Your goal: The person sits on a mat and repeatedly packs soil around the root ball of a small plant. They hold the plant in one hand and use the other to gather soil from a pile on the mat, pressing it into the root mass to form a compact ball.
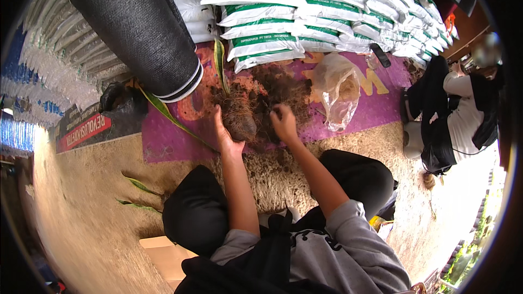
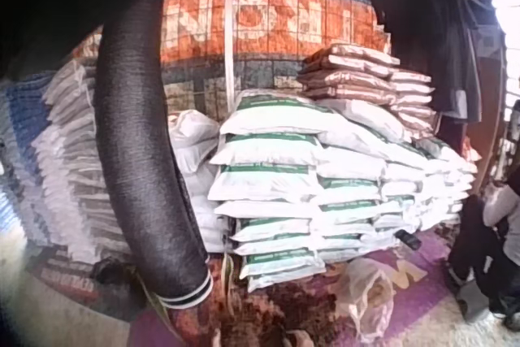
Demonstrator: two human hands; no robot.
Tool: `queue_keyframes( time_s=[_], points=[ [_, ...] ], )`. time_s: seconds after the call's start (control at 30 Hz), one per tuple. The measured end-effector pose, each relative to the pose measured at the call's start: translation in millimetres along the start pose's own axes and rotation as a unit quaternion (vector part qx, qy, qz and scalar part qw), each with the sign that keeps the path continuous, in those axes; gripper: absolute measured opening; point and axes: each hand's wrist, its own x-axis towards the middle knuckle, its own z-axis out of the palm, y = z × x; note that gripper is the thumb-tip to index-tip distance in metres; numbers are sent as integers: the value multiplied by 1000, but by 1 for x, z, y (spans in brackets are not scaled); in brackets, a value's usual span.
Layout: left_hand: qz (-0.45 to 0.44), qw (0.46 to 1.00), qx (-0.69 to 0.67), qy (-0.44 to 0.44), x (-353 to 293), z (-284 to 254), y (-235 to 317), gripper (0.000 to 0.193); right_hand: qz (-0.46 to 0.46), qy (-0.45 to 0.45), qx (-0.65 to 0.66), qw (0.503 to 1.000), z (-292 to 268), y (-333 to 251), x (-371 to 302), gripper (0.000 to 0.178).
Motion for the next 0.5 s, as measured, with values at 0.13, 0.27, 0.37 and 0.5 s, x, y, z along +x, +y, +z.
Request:
queue_keyframes(
  time_s=[0.13,0.27,0.37,0.5],
  points=[
    [16,999,-8,41,2,-13,8,44,11,-302,-248,921,50,67,-38,40],
    [17,998,-21,54,2,-30,12,48,-51,-383,-328,862,87,97,-60,53],
    [10,998,-46,50,7,-44,15,48,-113,-398,-396,820,104,97,-64,60],
    [10,997,-53,54,9,-48,17,41,-177,-392,-462,775,110,92,-62,57]
  ],
)
